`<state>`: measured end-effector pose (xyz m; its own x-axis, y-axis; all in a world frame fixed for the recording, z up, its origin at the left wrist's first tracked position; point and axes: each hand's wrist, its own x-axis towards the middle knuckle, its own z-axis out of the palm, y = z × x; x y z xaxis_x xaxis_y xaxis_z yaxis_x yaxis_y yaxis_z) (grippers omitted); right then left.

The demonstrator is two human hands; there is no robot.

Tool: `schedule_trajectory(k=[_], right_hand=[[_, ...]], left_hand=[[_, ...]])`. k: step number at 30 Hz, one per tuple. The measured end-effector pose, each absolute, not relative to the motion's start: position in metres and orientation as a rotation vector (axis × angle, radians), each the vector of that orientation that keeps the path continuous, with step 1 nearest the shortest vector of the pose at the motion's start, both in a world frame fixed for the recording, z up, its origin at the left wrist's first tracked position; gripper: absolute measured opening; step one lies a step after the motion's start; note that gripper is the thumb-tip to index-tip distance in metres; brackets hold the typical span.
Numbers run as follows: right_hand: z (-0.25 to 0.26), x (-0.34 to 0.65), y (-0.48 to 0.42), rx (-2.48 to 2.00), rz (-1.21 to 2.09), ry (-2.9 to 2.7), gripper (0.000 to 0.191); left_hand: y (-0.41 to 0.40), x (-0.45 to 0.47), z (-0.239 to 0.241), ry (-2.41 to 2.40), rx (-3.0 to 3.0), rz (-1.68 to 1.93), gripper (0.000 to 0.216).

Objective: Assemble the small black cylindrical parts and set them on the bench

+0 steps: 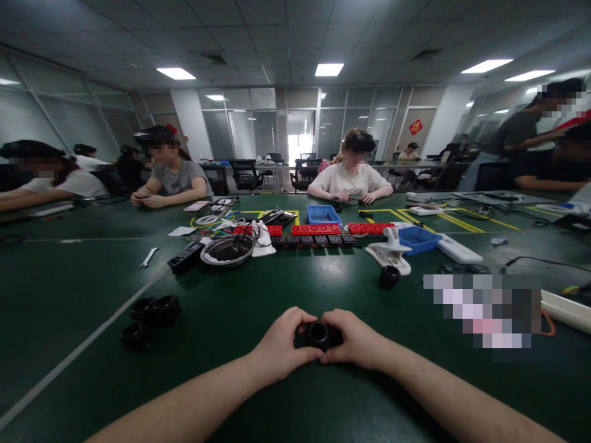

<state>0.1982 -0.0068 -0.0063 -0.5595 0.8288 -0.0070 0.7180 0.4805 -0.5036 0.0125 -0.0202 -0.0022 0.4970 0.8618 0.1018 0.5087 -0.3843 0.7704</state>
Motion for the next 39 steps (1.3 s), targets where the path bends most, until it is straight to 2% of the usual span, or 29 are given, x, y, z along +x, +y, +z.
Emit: schedule_trajectory(k=[5,7,14,18,22,25,33,36,39], right_hand=[[-0.005,0.184,-0.018,-1.522,0.269,-2.491,0.045],[-0.003,0.183,-0.02,-1.518,0.258,-2.487,0.047],[0.004,0.197,-0.014,-1.118,1.025,-2.329,0.049],[0.006,0.201,-0.011,-1.099,1.246,-2.291,0.043],[0.003,0.201,-0.008,-1.186,1.195,-2.312,0.034],[-0.002,0.199,-0.007,-1.28,1.1,-2.329,0.035],[-0.003,0.186,-0.02,-1.511,0.33,-2.462,0.041],[0.002,0.189,-0.02,-1.386,0.474,-2.479,0.05],[0.006,0.194,-0.016,-1.239,0.735,-2.501,0.044]], left_hand=[[-0.023,0.017,-0.009,1.256,2.01,0.728,0.035],[-0.021,0.016,-0.009,1.254,2.015,0.733,0.036],[-0.015,0.009,-0.001,1.035,2.073,0.618,0.037],[-0.014,0.007,0.0,1.003,2.075,0.612,0.037],[-0.015,0.008,0.0,1.006,2.067,0.62,0.038],[-0.018,0.009,0.0,1.018,2.072,0.625,0.038],[-0.023,0.014,-0.004,1.187,2.096,0.699,0.036],[-0.02,0.011,-0.004,1.124,2.119,0.692,0.036],[-0.016,0.009,-0.003,1.054,2.133,0.672,0.036]])
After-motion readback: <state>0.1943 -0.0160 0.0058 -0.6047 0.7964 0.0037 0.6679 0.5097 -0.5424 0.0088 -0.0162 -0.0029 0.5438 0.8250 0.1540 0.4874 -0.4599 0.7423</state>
